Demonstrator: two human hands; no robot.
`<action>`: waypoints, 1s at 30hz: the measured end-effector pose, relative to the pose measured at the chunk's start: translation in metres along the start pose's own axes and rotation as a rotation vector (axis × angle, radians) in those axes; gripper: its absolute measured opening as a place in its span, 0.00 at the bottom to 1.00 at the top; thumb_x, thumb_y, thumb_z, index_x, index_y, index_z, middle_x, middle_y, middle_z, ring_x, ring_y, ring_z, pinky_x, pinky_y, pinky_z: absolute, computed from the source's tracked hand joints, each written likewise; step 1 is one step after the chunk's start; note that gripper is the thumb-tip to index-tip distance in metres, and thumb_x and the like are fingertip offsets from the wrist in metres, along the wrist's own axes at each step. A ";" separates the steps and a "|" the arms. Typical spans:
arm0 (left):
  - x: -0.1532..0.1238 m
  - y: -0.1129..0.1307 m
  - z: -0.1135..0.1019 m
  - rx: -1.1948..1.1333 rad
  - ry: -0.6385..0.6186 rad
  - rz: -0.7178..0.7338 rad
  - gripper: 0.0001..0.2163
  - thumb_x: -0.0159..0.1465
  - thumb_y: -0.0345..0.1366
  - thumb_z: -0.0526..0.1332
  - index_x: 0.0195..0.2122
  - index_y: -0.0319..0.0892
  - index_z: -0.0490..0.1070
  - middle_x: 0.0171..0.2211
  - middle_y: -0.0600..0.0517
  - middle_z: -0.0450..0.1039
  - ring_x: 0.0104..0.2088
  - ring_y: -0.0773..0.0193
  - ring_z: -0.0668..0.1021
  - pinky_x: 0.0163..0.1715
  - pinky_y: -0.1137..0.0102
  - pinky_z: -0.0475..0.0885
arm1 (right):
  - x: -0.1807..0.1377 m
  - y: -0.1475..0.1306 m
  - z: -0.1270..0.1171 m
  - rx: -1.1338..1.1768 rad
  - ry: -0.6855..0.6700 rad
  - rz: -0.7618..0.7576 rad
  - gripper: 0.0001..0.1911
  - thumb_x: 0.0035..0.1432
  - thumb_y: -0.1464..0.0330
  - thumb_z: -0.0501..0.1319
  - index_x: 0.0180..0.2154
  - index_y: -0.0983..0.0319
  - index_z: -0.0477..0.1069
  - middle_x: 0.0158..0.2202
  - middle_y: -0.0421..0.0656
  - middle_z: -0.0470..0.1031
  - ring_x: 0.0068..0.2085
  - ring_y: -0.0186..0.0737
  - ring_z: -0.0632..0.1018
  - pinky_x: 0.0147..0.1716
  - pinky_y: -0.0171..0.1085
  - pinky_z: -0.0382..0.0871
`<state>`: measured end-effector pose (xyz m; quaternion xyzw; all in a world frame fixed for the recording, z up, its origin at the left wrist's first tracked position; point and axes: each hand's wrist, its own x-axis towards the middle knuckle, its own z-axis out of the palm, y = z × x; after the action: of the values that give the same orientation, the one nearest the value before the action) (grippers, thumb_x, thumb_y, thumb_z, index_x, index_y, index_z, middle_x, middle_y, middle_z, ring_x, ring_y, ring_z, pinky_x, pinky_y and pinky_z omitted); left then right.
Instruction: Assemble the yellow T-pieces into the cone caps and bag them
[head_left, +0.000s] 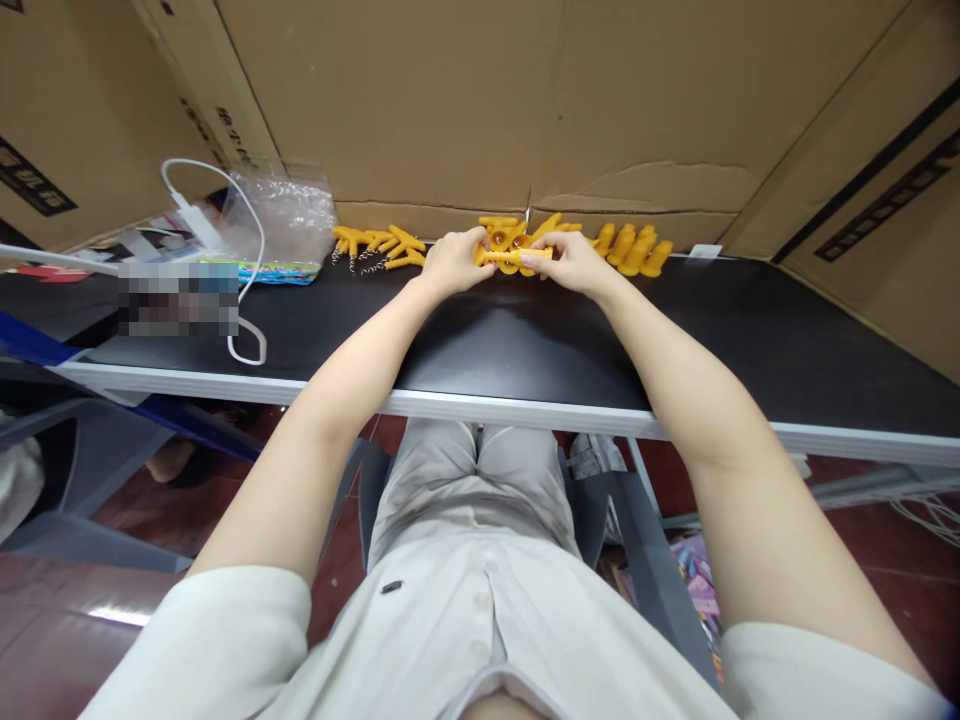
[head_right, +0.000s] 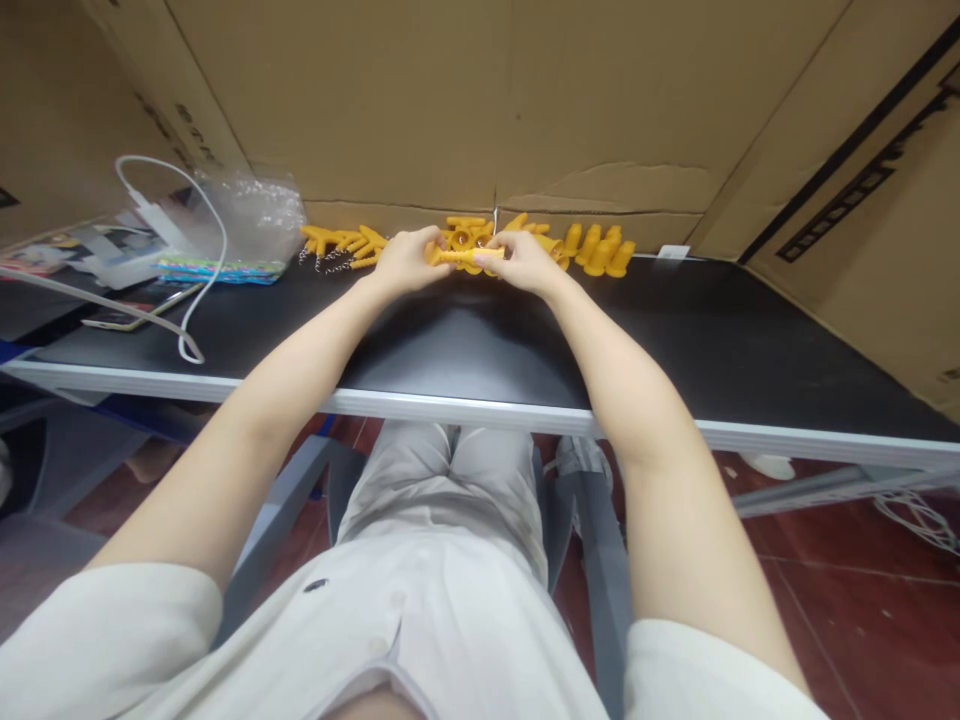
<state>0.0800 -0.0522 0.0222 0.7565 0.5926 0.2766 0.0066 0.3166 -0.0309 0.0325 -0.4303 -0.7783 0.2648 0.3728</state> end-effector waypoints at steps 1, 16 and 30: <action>0.000 0.001 -0.001 0.004 0.001 0.004 0.20 0.66 0.41 0.71 0.58 0.49 0.80 0.54 0.45 0.86 0.60 0.39 0.82 0.60 0.53 0.75 | -0.001 -0.002 0.001 0.036 -0.002 0.015 0.25 0.55 0.51 0.86 0.34 0.59 0.78 0.30 0.42 0.79 0.32 0.42 0.77 0.38 0.40 0.76; -0.005 0.008 -0.006 0.036 -0.006 -0.016 0.19 0.66 0.40 0.69 0.58 0.50 0.81 0.54 0.43 0.86 0.59 0.36 0.83 0.59 0.52 0.76 | 0.003 0.005 0.004 0.169 -0.017 0.087 0.22 0.62 0.56 0.83 0.32 0.60 0.75 0.26 0.41 0.77 0.27 0.35 0.73 0.32 0.37 0.77; 0.000 0.001 0.000 -0.016 0.007 0.003 0.19 0.66 0.41 0.70 0.59 0.51 0.82 0.52 0.45 0.86 0.59 0.38 0.81 0.60 0.54 0.75 | 0.005 0.003 0.004 0.278 -0.020 0.186 0.25 0.58 0.57 0.86 0.31 0.59 0.73 0.25 0.39 0.73 0.26 0.35 0.72 0.30 0.37 0.76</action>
<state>0.0810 -0.0528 0.0225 0.7562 0.5893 0.2841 0.0101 0.3129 -0.0253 0.0291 -0.4422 -0.6946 0.4077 0.3946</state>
